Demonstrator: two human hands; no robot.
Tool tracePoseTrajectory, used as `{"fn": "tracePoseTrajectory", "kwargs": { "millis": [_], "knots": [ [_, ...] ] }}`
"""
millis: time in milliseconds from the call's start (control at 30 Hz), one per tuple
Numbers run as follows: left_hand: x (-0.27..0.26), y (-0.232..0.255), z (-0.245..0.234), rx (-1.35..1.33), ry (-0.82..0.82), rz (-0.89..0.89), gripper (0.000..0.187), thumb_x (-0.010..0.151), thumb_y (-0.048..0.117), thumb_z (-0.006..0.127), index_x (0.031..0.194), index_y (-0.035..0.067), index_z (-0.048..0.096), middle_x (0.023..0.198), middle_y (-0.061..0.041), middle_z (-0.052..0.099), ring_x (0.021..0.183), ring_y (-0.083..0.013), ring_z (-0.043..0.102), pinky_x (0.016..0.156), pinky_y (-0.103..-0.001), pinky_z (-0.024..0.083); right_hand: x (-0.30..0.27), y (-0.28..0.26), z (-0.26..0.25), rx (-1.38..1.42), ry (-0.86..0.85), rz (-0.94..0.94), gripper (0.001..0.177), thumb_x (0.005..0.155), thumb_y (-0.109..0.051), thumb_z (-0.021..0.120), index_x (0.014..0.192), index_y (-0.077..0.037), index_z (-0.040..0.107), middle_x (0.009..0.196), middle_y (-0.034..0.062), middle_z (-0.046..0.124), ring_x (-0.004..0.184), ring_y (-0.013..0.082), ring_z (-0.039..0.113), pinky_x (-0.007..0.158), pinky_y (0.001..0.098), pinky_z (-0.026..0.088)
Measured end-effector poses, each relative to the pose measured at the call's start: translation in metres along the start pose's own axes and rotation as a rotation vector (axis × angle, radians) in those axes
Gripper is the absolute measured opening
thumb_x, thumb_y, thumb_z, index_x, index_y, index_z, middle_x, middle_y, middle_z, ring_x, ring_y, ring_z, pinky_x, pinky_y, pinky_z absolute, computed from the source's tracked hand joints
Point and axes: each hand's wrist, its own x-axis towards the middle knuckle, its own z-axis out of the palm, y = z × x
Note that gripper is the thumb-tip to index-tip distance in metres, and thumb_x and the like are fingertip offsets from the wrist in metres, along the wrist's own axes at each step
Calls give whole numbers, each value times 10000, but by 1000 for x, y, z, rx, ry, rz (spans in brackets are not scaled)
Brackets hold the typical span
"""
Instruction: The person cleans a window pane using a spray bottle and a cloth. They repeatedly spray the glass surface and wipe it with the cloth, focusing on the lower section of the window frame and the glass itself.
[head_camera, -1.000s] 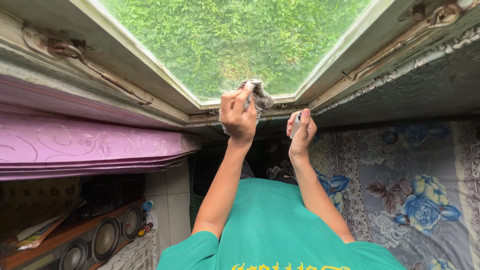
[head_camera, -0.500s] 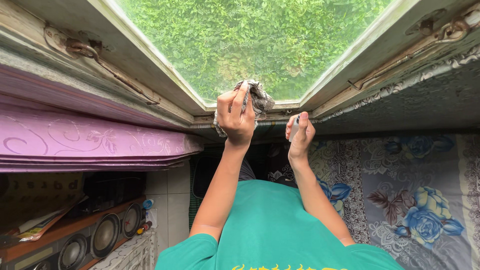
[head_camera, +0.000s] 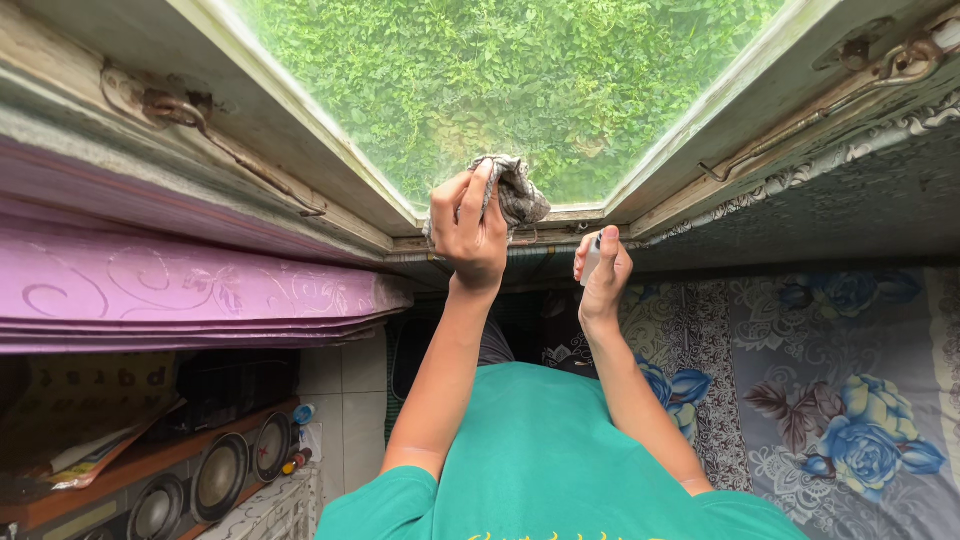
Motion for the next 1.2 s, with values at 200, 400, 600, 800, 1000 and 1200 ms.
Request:
{"fn": "tracePoseTrajectory", "kwargs": {
  "millis": [200, 400, 600, 800, 1000, 1200],
  "knots": [
    [-14, -13, 1, 12, -78, 75, 344, 864, -111, 763, 1174, 32, 726, 1080, -88, 597, 974, -256, 646, 827, -387, 566, -3, 6, 3, 5, 2, 18, 581, 1030, -622, 495, 769, -104, 519, 655, 4, 513, 548, 75, 478, 503, 224, 385],
    [-17, -9, -2, 5, -94, 11, 347, 859, -105, 782, 1162, 59, 743, 1063, -83, 625, 969, -249, 665, 829, -373, 573, -7, 9, -2, -3, 25, 18, 590, 1028, -625, 493, 764, -98, 522, 641, 5, 510, 544, 77, 485, 498, 223, 386],
    [-3, -3, -6, -30, -51, -6, 355, 860, -111, 798, 1167, 58, 740, 1071, -78, 643, 975, -237, 677, 836, -364, 583, -11, 13, -5, -4, 40, 27, 588, 1030, -622, 499, 770, -95, 524, 645, 5, 508, 546, 78, 482, 502, 224, 384],
    [-12, -11, 2, -34, -16, 22, 347, 858, -111, 795, 1159, 52, 735, 1078, -81, 636, 972, -244, 673, 831, -362, 585, -10, 14, -5, -1, 37, 37, 592, 1032, -624, 492, 768, -95, 525, 638, 4, 503, 542, 77, 472, 500, 227, 376],
    [-29, -22, -1, -14, -70, 25, 335, 860, -107, 786, 1150, 55, 744, 1066, -84, 635, 959, -248, 677, 807, -369, 581, -5, 5, -3, 6, 46, 6, 598, 1036, -625, 487, 765, -93, 527, 644, 5, 507, 549, 79, 479, 507, 229, 380],
    [-12, -11, -3, -38, -35, -34, 315, 878, -57, 825, 1160, 52, 736, 1076, -74, 654, 946, -229, 695, 801, -346, 594, -8, 10, -4, 10, 39, 24, 594, 1030, -626, 491, 764, -96, 522, 649, 4, 508, 550, 78, 478, 502, 229, 380]
  ]
}}
